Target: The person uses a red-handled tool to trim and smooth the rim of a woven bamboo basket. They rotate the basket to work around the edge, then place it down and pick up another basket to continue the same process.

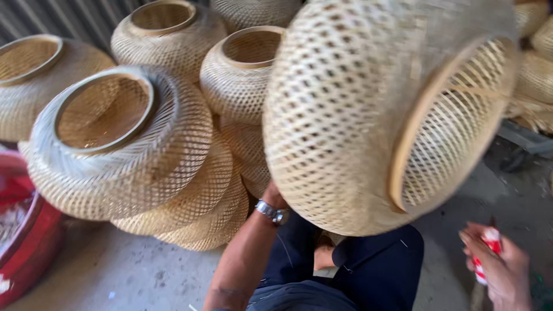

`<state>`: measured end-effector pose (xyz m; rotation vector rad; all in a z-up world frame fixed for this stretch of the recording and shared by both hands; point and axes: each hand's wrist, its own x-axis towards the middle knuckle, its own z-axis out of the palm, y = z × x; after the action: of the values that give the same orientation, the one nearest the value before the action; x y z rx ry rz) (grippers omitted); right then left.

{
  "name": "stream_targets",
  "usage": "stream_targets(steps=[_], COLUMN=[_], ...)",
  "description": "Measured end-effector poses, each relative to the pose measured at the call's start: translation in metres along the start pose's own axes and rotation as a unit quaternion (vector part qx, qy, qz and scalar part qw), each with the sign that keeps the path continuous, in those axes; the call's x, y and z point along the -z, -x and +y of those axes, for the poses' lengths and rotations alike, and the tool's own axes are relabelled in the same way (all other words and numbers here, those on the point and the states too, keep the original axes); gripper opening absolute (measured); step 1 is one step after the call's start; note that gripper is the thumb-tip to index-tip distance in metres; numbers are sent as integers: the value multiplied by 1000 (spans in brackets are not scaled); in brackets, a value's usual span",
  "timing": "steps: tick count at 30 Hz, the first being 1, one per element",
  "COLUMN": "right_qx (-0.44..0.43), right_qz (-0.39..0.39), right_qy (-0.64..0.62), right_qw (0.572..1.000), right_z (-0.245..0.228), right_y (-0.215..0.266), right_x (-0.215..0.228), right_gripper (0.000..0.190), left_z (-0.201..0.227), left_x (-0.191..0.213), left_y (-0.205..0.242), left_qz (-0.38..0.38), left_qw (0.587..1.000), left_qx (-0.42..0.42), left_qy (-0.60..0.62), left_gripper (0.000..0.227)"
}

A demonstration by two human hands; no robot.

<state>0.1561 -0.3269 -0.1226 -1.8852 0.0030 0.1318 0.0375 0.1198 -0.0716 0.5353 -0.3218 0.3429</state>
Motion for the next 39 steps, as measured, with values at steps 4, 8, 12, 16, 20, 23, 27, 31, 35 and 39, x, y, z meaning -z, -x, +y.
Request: stream_targets(steps=[4,8,12,16,20,23,27,31,35,39], right_qx=[154,307,508,475,475,634,582,424,264,128], right_qz=[-52,-20,69,102,7,-34,-120,-171,-181,-171], right_qy=[-173,-121,169,467,481,291,211,172,127,71], right_qw=[971,944,842,739,737,716,776,873,939,974], right_z=[-74,-157,-223,-244,-229,-212,-200,-171,-130,-81], right_y=[35,73,94,85,68,55,30,1,-26,-54], right_x=[-2,-10,-23,-45,-55,-62,-76,-79,-71,-66], right_gripper=[52,51,54,61,51,63,62,61,60,60], left_z=[28,34,30,20,16,14,5,5,9,21], left_x=[-18,-29,-36,-47,-59,-62,-65,-60,-58,-65], left_y=[-1,-4,3,9,3,-3,-19,-16,-14,-10], left_qz=[-10,-13,0,23,1,-71,6,-61,-74,-52], left_qw=[999,998,994,980,958,954,986,983,976,979], left_qx=[-8,-22,-38,-55,-113,-150,-93,-124,-143,-137], left_qy=[-37,-65,-105,-190,-263,-250,-138,-123,-145,-143], left_gripper=[40,38,37,36,35,28,33,34,37,33])
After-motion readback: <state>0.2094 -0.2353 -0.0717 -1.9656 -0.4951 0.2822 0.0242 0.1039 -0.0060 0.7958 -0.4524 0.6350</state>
